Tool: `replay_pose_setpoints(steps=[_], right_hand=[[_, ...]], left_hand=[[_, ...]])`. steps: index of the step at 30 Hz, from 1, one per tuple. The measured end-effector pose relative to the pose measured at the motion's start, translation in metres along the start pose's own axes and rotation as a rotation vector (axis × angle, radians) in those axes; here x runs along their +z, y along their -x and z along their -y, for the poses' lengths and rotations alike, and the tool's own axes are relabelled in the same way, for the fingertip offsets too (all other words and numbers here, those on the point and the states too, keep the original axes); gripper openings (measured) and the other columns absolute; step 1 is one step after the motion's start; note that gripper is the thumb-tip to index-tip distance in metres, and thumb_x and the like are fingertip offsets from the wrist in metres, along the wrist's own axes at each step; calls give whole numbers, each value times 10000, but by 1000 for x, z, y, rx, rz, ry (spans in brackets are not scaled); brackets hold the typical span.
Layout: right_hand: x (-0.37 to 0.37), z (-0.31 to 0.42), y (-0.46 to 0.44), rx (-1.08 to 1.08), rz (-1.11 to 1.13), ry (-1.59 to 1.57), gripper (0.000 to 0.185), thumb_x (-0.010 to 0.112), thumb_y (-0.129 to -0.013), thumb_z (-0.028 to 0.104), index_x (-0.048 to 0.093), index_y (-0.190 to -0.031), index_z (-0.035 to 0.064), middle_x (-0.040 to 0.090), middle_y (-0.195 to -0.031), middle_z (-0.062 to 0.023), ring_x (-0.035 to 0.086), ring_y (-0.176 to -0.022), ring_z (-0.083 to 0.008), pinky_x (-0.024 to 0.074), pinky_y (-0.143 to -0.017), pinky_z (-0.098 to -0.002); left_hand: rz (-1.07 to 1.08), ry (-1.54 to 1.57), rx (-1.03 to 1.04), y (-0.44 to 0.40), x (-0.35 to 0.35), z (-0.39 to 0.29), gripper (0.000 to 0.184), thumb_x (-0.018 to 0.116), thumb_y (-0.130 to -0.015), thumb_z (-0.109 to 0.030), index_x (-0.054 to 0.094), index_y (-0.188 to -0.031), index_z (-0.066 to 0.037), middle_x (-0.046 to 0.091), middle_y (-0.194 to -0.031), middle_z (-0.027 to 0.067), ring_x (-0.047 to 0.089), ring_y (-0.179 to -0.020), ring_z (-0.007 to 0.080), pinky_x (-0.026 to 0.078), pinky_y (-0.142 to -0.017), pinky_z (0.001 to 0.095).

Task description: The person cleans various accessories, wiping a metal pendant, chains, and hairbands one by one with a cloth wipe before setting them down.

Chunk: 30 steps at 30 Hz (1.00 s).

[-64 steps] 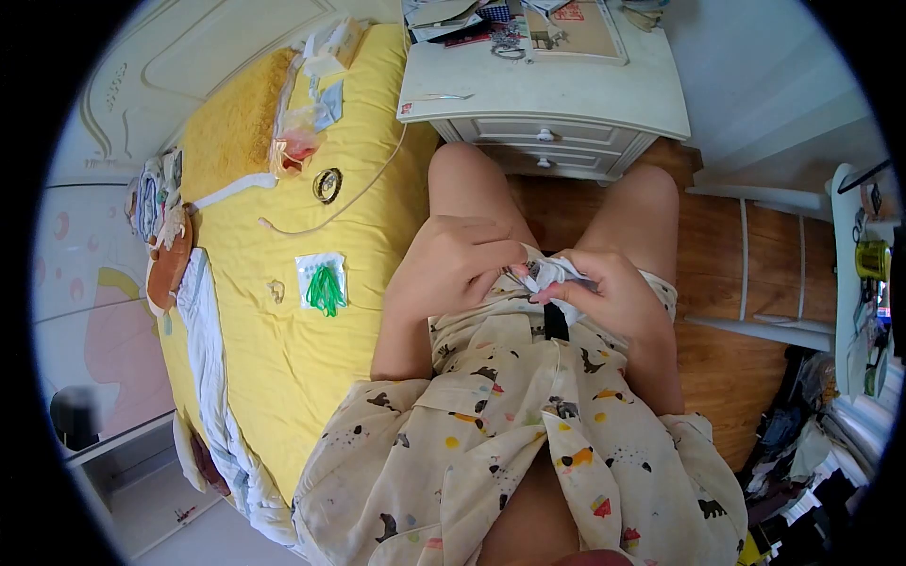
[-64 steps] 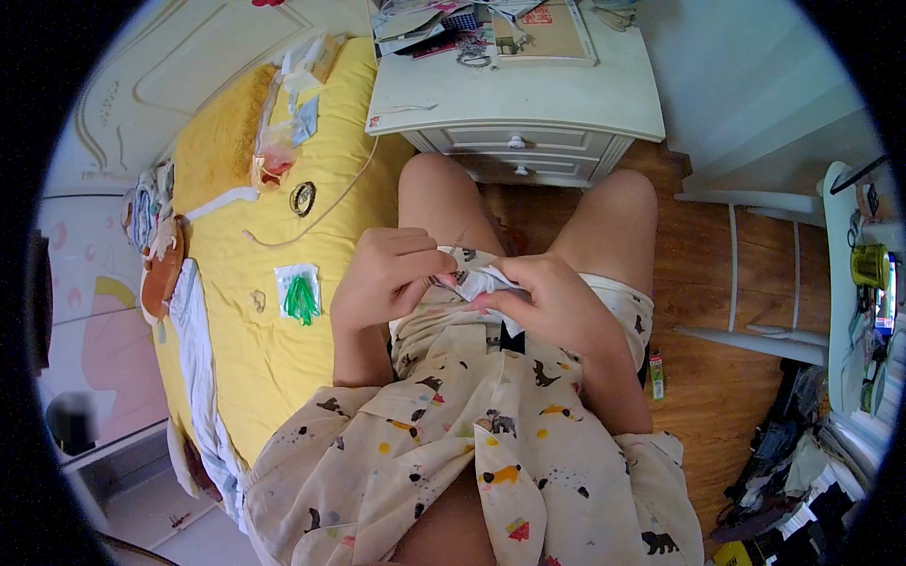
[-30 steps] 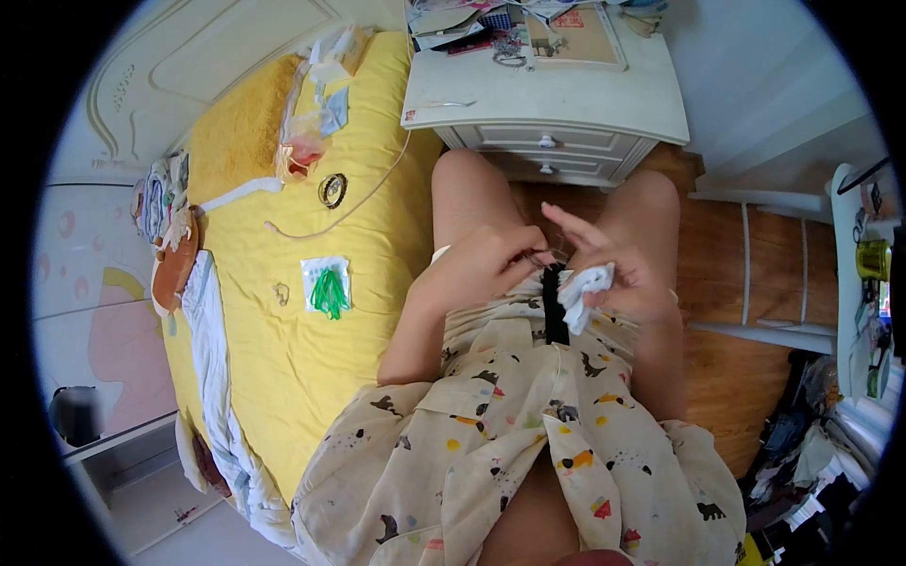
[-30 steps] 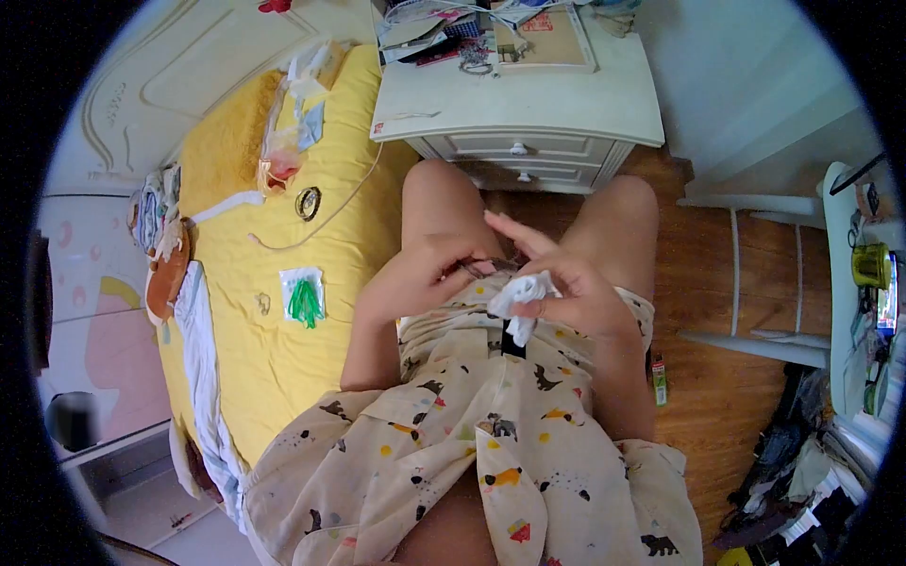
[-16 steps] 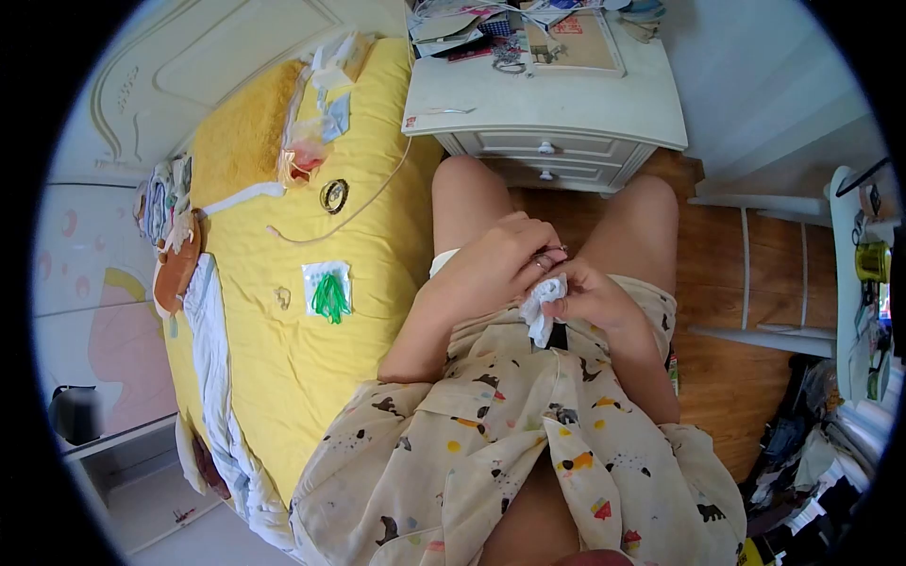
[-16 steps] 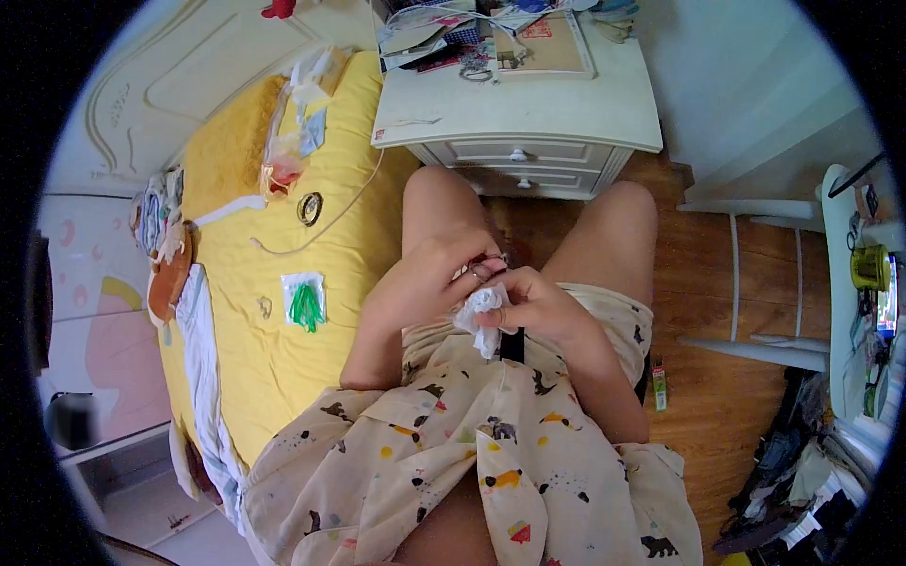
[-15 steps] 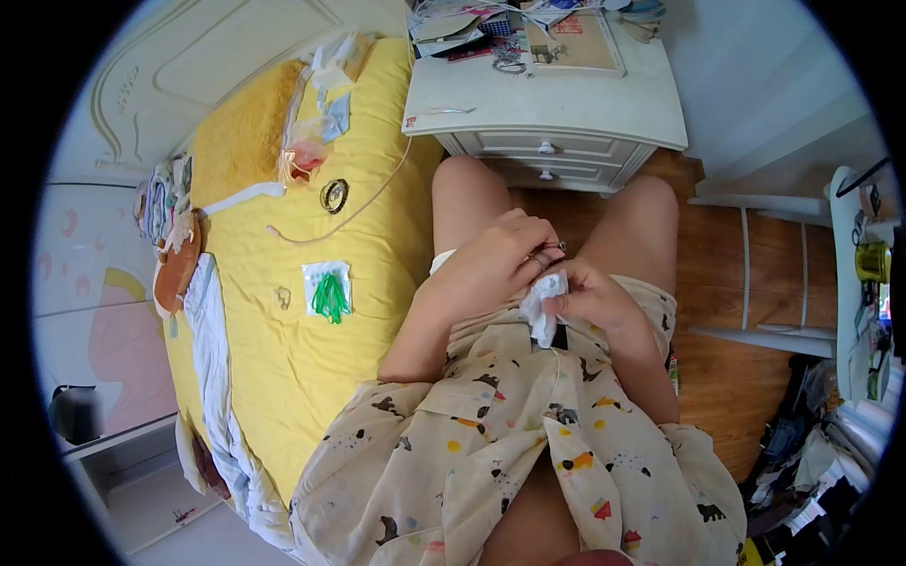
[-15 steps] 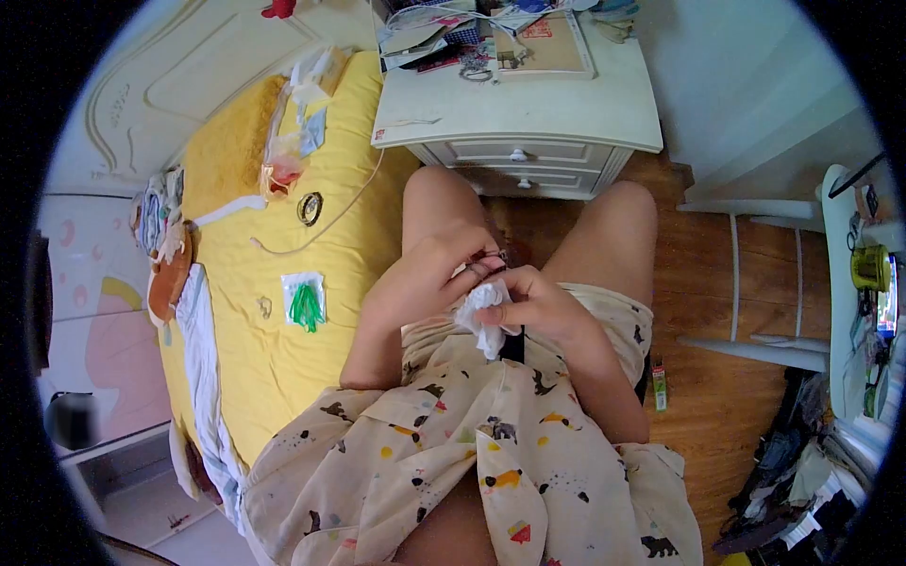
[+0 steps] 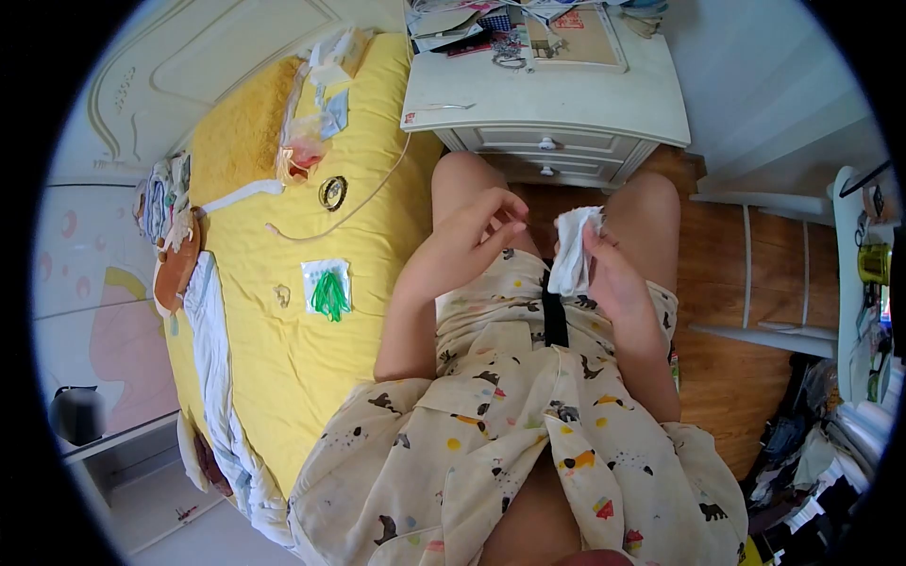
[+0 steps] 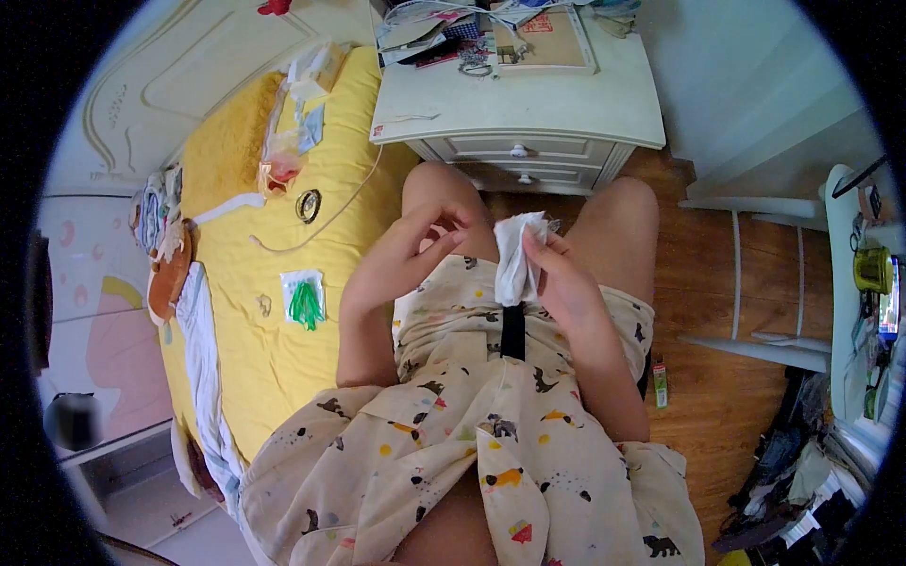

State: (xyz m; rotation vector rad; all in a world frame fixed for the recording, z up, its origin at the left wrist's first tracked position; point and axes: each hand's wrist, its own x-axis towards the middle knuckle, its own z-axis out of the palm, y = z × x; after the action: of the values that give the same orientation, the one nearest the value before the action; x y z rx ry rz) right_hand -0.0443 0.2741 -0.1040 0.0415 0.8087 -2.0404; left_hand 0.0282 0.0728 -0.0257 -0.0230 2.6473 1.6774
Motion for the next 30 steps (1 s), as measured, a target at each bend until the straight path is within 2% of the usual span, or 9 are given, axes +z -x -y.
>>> replay_pose_setpoints(steps=[2, 5, 15, 16, 19, 23, 25, 27, 30], right_hand=[[-9, 0, -4, -27, 28, -55, 382, 485, -925, 314, 509, -1168, 20, 610, -968, -71, 591, -873, -168, 490, -746, -317], [2, 9, -1, -58, 36, -66, 262, 521, -917, 239, 561, -1105, 62, 615, -1055, -18, 582, -955, -122, 449, -852, -291], [14, 20, 6, -130, 19, -60, 367, 423, -956, 278, 465, -1237, 46, 566, -1139, -44, 526, -1069, -131, 401, -937, -321], [11, 23, 7, -148, 0, -35, 378, 441, -950, 298, 500, -1214, 34, 567, -1099, -25, 528, -1001, -119, 410, -878, -291], [-15, 48, 14, -174, -20, 280, 375, 450, -949, 310, 564, -1140, 9, 573, -1025, -13, 520, -887, -114, 401, -791, -252], [-46, 79, 47, -200, -438, 1051, 240, 499, -909, 163, 631, -1041, 12, 561, -822, -29, 505, -768, -113, 407, -701, -242], [-65, 94, 74, -413, -490, 1452, 216, 505, -880, 105, 636, -1039, 40, 576, -802, -43, 509, -742, -119, 411, -668, -243], [-61, 119, 106, -148, -667, 1447, 238, 482, -875, 68, 640, -1053, 67, 614, -861, -57, 542, -800, -137, 422, -696, -261], [-70, 157, 155, -116, -697, 1342, 374, 425, -876, -1, 562, -1197, 133, 576, -1139, -84, 538, -1009, -157, 431, -772, -286]], left_hand=[[-56, 87, -4, -4, 12, 6, 150, 582, -868, -120, 547, -967, -13, 570, -789, 31, 533, -681, 83, 431, -583, 209], [-29, 163, -52, -6, 28, 0, 118, 570, -890, -125, 556, -961, -32, 558, -877, -11, 516, -793, 49, 412, -671, 196], [-193, 503, -24, -20, 50, 9, 109, 569, -886, -112, 546, -874, -7, 480, -713, -27, 459, -689, 40, 383, -588, 183], [-210, 544, -42, -20, 48, 3, 100, 558, -894, -109, 543, -874, -12, 470, -709, -37, 450, -682, 39, 378, -591, 182], [-246, 556, -67, -20, 38, 15, 77, 528, -911, -100, 529, -868, -37, 457, -715, -60, 426, -668, 28, 355, -595, 174], [-301, 505, -102, -21, 27, 18, 61, 516, -918, -93, 509, -866, -61, 461, -740, -71, 397, -665, 6, 319, -583, 163], [-319, 504, -77, -22, 26, 21, 55, 514, -920, -97, 507, -881, -60, 474, -774, -71, 402, -695, 6, 326, -616, 163], [-293, 484, -104, -22, 20, 28, 56, 515, -921, -100, 507, -883, -60, 479, -790, -67, 413, -719, 9, 337, -641, 164], [-303, 485, -81, -24, 19, 37, 55, 510, -923, -97, 517, -894, -51, 494, -815, -53, 436, -768, 26, 362, -695, 178]])
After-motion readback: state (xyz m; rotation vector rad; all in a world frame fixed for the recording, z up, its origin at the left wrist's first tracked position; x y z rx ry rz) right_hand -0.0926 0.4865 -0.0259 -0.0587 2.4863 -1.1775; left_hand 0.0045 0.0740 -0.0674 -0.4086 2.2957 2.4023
